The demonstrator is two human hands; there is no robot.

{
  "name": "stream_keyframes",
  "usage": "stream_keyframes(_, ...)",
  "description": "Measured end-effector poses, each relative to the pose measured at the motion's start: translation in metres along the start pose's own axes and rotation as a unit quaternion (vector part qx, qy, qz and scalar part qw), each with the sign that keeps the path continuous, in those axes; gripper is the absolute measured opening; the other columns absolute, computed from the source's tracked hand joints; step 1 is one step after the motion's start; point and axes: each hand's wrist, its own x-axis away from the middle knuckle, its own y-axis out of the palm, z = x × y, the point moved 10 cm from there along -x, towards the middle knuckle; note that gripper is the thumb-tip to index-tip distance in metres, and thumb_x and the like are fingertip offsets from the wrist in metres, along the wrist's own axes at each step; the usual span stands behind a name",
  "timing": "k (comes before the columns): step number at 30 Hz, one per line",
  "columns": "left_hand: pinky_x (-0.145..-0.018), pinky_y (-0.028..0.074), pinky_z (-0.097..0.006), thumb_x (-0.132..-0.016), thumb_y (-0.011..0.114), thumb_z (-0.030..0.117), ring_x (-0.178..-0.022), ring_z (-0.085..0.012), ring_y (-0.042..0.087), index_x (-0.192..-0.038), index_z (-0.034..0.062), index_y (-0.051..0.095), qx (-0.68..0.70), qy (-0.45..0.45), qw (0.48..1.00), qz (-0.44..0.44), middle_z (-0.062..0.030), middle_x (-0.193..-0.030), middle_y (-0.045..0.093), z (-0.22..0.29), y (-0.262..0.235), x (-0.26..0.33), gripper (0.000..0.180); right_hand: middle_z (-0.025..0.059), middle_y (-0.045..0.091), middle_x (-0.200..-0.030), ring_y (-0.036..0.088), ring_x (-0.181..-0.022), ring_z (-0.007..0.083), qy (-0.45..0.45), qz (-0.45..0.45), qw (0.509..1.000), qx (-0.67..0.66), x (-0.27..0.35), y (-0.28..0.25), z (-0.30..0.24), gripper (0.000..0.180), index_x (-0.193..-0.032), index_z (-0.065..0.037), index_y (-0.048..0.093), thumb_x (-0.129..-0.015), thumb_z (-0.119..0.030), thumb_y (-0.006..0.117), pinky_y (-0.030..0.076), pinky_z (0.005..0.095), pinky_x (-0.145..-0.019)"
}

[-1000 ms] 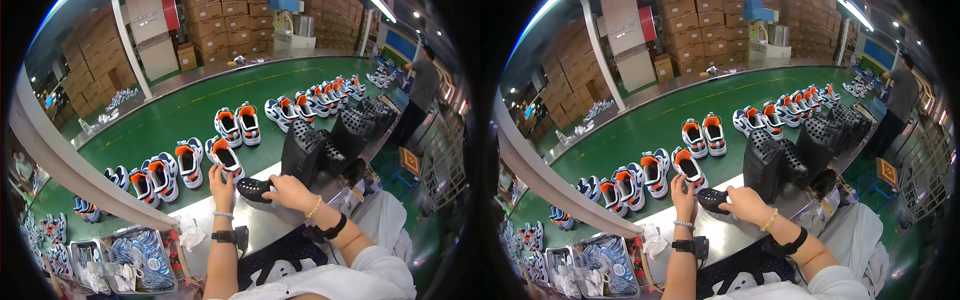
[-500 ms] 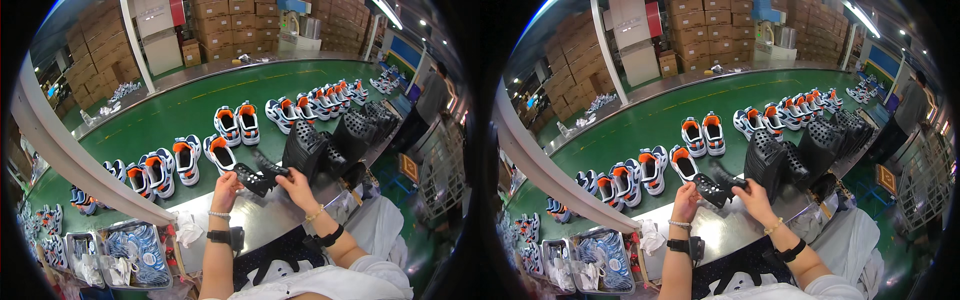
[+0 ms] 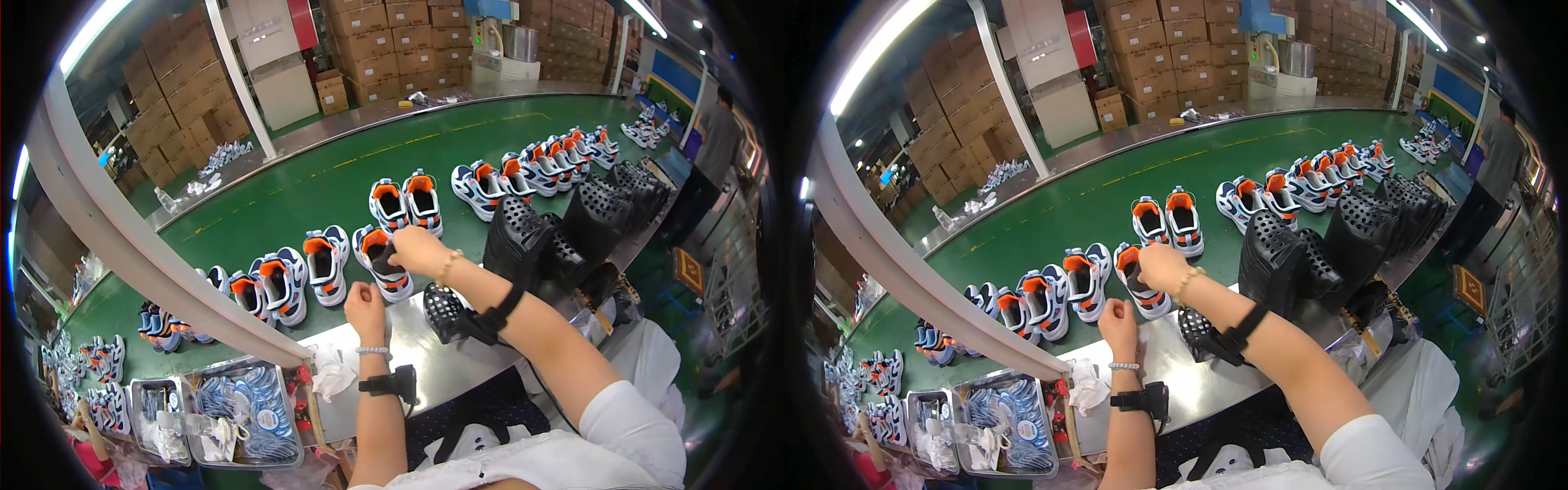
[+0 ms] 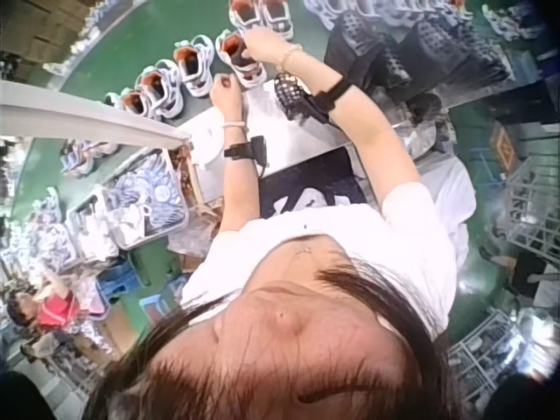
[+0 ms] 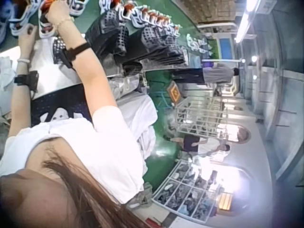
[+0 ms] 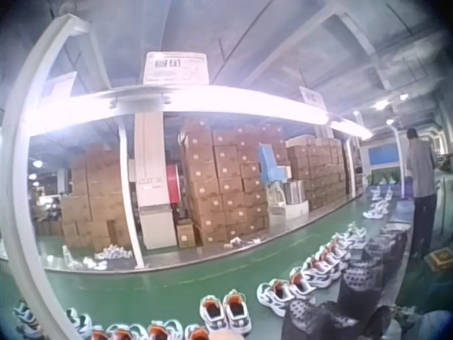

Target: Assembling and inspecting athletic shoes on a conveyor belt production line.

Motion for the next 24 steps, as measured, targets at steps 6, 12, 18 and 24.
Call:
stream_keyframes(6,-0.095,0.042,-0.046,-0.077,0.065,0.013,-0.116,-0.0438,0.048,-0.124,0.004,0.043,0.072,0.167,0.983,0.028,-0.0224,-0.134,0.04,0.043,0.012,0.023,0.052,0.0078,0.069,-0.074,0.069,-0.072,0.0234,-0.073,-0.014,0.974,0.214,-0.033,0.075,-0.012,0.011,-0.075,-0.009,0.072,-0.073,-0.019,0.067,0.054,0.0344,-0.06)
stream_keyframes(12,-0.095,0.043,-0.046,-0.078,0.067,0.012,-0.118,-0.0438,0.047,-0.127,0.0042,0.043,0.078,0.114,0.99,0.014,-0.0227,-0.139,0.037,0.023,0.018,0.02,0.055,0.0097,0.071,-0.078,0.07,-0.073,0.0245,0.065,0.036,0.988,0.139,-0.046,0.106,0.007,0.01,-0.078,-0.01,0.072,-0.076,-0.016,0.064,0.055,0.0343,-0.061)
stream_keyframes(18,-0.094,0.042,-0.046,-0.079,0.068,0.014,-0.117,-0.0437,0.048,-0.123,0.0035,0.047,0.069,0.115,0.991,0.014,-0.0233,-0.137,0.041,0.031,0.016,0.016,0.05,0.0087,0.071,-0.09,0.069,-0.088,0.0246,0.115,-0.066,0.986,0.104,-0.068,0.13,0.022,0.014,-0.087,-0.009,0.072,-0.078,-0.019,0.066,0.056,0.0356,-0.072)
stream_keyframes(24,-0.098,0.04,-0.042,-0.082,0.064,0.011,-0.117,-0.0383,0.05,-0.123,0.0001,0.048,0.082,0.139,0.984,0.071,-0.0224,-0.132,0.047,0.018,0.015,-0.001,0.045,0.0172,0.065,-0.073,0.065,-0.068,0.0342,0.005,0.073,0.996,-0.06,-0.028,0.072,0.002,0.023,-0.087,-0.005,0.065,-0.081,-0.027,0.061,0.052,0.0436,-0.061)
